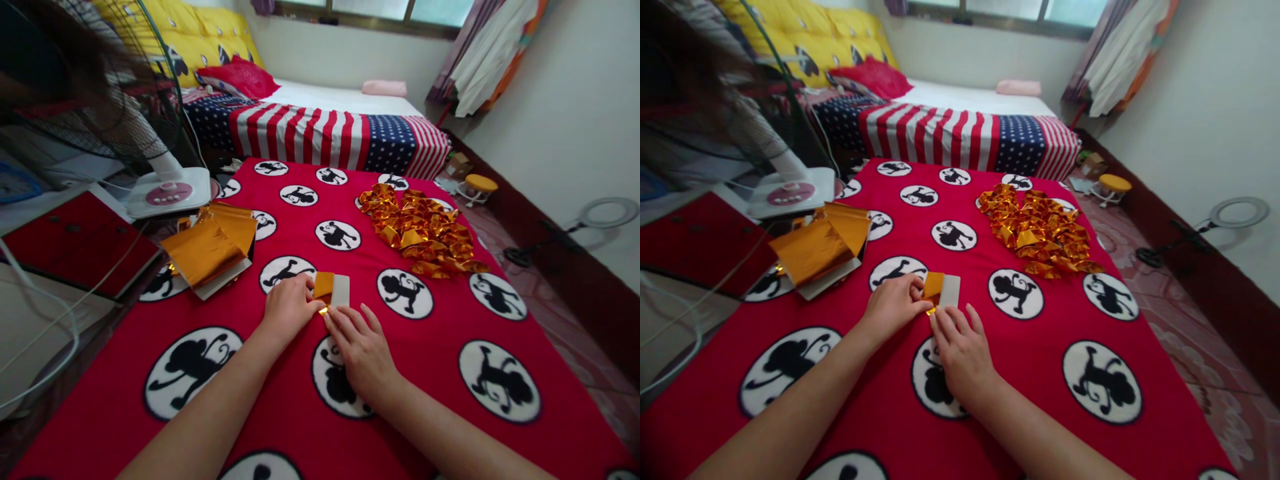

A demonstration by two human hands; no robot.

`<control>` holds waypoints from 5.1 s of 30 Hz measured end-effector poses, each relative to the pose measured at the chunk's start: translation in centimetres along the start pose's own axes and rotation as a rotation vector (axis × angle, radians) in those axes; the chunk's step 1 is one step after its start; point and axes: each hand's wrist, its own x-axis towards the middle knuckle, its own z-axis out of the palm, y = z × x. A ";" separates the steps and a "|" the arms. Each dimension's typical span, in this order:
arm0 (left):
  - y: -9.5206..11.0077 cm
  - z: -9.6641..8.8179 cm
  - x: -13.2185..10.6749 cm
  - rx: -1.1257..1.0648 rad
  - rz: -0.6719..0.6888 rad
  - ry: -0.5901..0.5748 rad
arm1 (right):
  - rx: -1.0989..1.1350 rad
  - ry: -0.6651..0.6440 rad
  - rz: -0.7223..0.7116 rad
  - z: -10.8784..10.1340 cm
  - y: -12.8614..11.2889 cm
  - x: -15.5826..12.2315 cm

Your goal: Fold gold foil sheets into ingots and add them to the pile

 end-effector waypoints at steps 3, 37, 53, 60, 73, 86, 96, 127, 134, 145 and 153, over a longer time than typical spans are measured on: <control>0.0 -0.3 0.4 0.007 -0.015 -0.064 | 0.013 -0.005 0.011 0.1 0.1 -0.2; -1.7 1.6 1.1 -0.177 0.267 0.146 | 0.617 0.139 0.271 0.4 3.3 3.9; -1.8 2.1 0.5 -0.203 0.255 0.194 | 0.430 0.156 0.006 1.2 5.6 4.2; -1.6 2.3 0.7 -0.177 0.224 0.218 | 0.348 0.028 -0.010 -0.5 4.8 4.8; -2.0 1.9 0.7 -0.215 0.273 0.169 | 0.125 -0.085 -0.110 -0.7 4.8 5.8; -2.2 2.0 0.7 -0.225 0.278 0.154 | 0.667 0.130 0.245 0.8 5.2 6.8; -2.3 2.0 0.7 -0.237 0.290 0.161 | 0.597 0.125 0.361 1.0 4.6 7.4; -2.4 2.2 0.8 -0.232 0.308 0.180 | 0.419 -0.017 0.550 1.0 4.2 8.8; -2.3 2.3 0.7 -0.201 0.308 0.181 | 0.338 -0.194 0.614 0.2 4.9 10.4; -2.2 2.4 0.7 -0.215 0.293 0.177 | 0.395 -0.168 0.621 0.5 5.0 10.1; -2.2 2.2 0.7 -0.254 0.305 0.178 | 0.434 -0.168 0.617 0.4 5.0 10.0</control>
